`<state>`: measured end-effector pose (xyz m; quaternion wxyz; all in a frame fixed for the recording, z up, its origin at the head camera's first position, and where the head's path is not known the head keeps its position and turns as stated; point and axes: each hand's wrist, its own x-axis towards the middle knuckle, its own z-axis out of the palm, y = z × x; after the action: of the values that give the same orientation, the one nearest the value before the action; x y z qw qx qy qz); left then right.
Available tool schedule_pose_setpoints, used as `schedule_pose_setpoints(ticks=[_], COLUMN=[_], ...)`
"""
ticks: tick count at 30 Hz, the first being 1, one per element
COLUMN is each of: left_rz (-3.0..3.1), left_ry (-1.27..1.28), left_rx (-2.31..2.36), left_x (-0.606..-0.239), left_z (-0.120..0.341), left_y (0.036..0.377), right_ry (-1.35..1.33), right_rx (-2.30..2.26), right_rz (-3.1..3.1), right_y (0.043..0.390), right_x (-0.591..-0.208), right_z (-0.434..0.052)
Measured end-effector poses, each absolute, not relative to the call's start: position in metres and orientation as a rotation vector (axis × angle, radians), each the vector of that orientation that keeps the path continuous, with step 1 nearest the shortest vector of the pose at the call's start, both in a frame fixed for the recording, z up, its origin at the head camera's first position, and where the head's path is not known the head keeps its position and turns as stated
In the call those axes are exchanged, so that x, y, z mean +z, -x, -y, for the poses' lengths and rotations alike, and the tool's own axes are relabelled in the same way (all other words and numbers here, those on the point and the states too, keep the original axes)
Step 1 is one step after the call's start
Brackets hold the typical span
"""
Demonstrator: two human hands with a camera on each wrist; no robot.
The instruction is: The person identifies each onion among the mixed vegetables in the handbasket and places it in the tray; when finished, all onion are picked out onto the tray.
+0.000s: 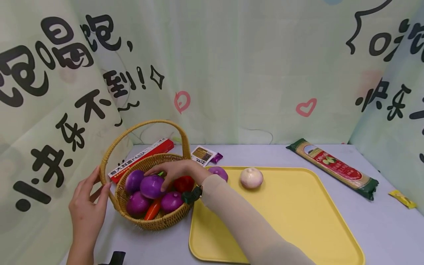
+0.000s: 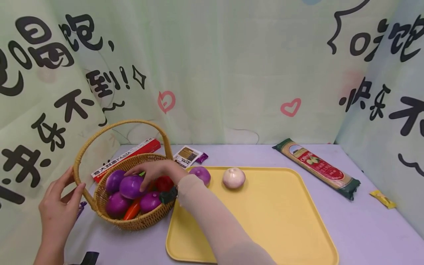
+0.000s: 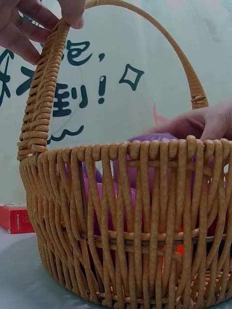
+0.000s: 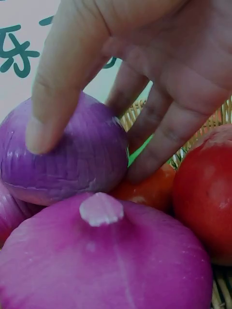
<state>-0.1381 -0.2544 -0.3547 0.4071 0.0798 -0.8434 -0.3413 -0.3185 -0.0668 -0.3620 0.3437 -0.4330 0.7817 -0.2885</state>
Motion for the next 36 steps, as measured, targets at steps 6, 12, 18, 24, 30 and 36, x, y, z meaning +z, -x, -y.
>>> schedule_pose_setpoints(ticks=[6, 12, 18, 24, 30, 36], left_rz=[2.132, 2.132, 2.122, 2.116, 2.109, 2.123], left_ry=[-0.204, -0.199, -0.178, -0.169, -0.169, -0.184], left_rx=[-0.866, -0.869, -0.866, -0.854, -0.854, -0.851], left_x=[-0.355, -0.353, -0.352, -0.352, -0.354, -0.355], left_z=[0.254, 0.253, 0.253, 0.253, 0.256, 0.255], left_y=[0.138, 0.138, 0.138, 0.139, 0.14, 0.139], right_ry=[1.067, 1.065, 1.093, 1.105, 1.125, 1.144], right_rx=[-0.764, -0.787, -0.845, -0.854, -0.853, -0.871], right_rz=[-2.035, -2.047, -2.036, -2.062, -2.066, -2.055], right_y=[0.318, 0.316, 0.319, 0.322, 0.322, 0.322], right_x=[-0.363, -0.356, -0.348, -0.34, -0.337, -0.335], right_z=[0.067, 0.065, 0.063, 0.06, 0.056, 0.048])
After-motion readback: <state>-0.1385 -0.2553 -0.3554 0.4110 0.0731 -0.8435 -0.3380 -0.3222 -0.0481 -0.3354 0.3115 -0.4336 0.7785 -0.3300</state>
